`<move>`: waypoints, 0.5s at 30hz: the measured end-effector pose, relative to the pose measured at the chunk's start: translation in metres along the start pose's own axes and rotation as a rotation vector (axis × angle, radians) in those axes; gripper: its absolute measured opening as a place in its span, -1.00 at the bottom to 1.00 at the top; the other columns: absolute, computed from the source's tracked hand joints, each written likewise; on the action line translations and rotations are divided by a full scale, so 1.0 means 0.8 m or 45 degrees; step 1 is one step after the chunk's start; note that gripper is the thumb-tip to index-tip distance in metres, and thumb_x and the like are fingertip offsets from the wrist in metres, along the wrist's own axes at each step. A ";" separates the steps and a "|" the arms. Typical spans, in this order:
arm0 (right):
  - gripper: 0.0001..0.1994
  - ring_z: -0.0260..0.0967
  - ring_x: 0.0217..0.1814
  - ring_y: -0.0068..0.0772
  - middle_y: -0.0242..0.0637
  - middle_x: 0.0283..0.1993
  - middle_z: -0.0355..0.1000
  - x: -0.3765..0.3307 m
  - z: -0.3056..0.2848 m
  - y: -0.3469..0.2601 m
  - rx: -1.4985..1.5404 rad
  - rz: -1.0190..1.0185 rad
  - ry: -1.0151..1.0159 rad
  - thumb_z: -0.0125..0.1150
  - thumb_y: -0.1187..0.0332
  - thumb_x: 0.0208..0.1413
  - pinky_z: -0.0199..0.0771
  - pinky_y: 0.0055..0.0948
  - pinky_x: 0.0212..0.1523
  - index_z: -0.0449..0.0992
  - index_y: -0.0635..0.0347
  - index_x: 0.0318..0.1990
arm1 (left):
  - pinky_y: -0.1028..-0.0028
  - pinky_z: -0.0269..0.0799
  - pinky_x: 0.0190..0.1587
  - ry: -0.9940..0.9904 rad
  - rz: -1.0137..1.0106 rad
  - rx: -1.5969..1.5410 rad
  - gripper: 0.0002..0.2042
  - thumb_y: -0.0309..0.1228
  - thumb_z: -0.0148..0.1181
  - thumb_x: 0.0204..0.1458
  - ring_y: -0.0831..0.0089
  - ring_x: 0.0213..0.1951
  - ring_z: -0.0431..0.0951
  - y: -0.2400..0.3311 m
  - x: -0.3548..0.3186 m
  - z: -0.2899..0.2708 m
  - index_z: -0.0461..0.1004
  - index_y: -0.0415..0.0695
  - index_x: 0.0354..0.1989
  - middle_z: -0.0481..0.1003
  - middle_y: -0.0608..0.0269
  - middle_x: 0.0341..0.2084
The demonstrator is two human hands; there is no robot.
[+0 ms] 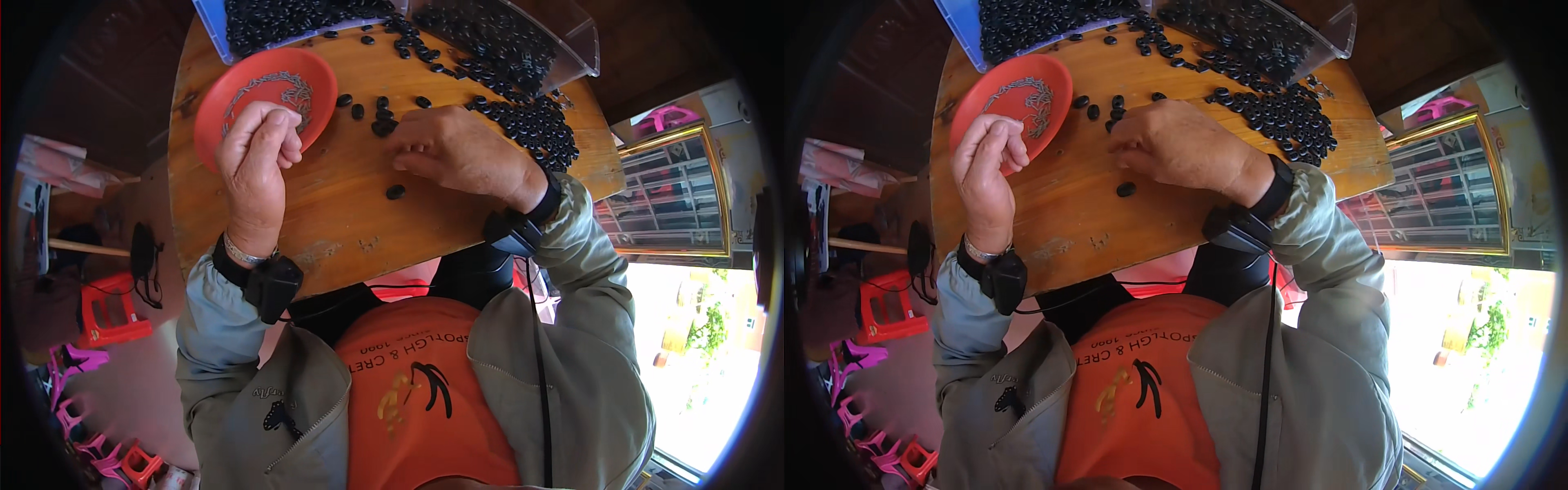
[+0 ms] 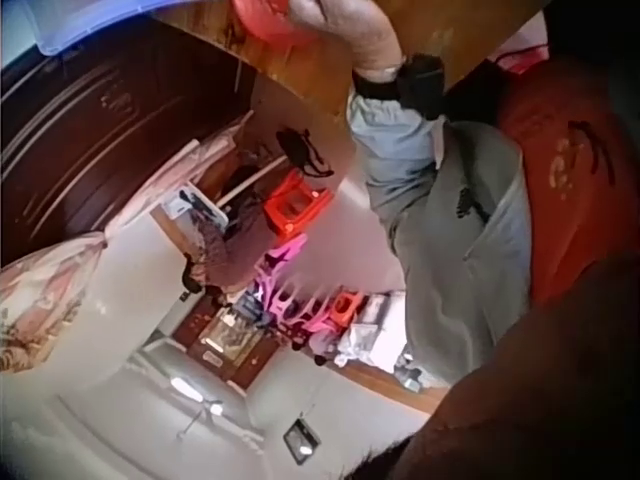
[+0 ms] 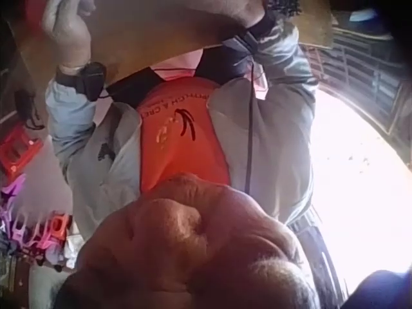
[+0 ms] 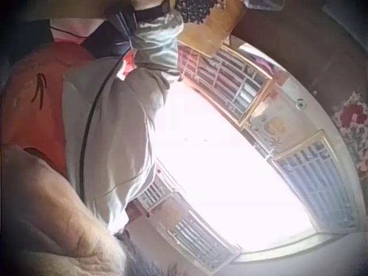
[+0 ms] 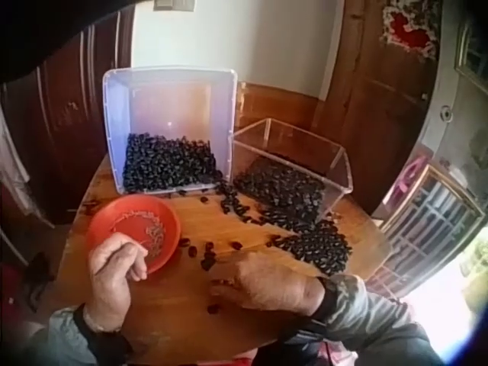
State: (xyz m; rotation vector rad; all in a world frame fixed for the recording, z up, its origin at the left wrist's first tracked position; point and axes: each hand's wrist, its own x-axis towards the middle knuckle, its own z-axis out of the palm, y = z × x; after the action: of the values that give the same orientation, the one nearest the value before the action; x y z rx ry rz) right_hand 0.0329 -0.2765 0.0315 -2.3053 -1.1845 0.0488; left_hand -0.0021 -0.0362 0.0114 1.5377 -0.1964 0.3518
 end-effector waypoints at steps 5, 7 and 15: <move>-0.81 0.41 -0.28 -0.07 -0.17 -0.31 0.42 0.034 0.027 -0.004 -0.275 -0.083 -0.008 0.18 0.40 0.01 0.42 -0.23 -0.32 0.52 0.19 -0.20 | 0.66 0.15 -0.51 0.037 -0.026 -0.039 -0.80 -0.39 -0.02 0.17 0.68 -0.58 0.28 -0.006 0.007 -0.001 0.44 -0.22 -0.42 0.34 0.40 -0.65; -0.81 0.40 -0.28 -0.07 -0.17 -0.31 0.40 0.037 0.026 -0.005 -0.394 -0.064 -0.027 0.17 0.41 0.01 0.41 -0.21 -0.31 0.51 0.19 -0.20 | 0.65 0.15 -0.51 0.015 -0.012 -0.048 -0.80 -0.39 -0.02 0.18 0.68 -0.57 0.29 -0.008 0.006 -0.003 0.44 -0.22 -0.42 0.35 0.40 -0.65; -0.80 0.50 -0.33 -0.30 -0.20 -0.24 0.52 -0.017 -0.081 0.069 -0.447 0.316 0.374 0.19 0.41 0.09 0.47 -0.45 -0.30 0.58 0.21 -0.14 | 0.65 0.16 -0.50 -0.007 -0.019 -0.005 -0.80 -0.39 -0.02 0.18 0.68 -0.56 0.29 -0.002 0.005 -0.001 0.44 -0.23 -0.42 0.34 0.40 -0.65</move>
State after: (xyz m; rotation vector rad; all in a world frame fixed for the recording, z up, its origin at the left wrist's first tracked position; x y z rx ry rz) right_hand 0.0829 -0.3414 0.0575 -2.6374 -0.8042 -0.4245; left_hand 0.0017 -0.0354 0.0114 1.5353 -0.1896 0.3351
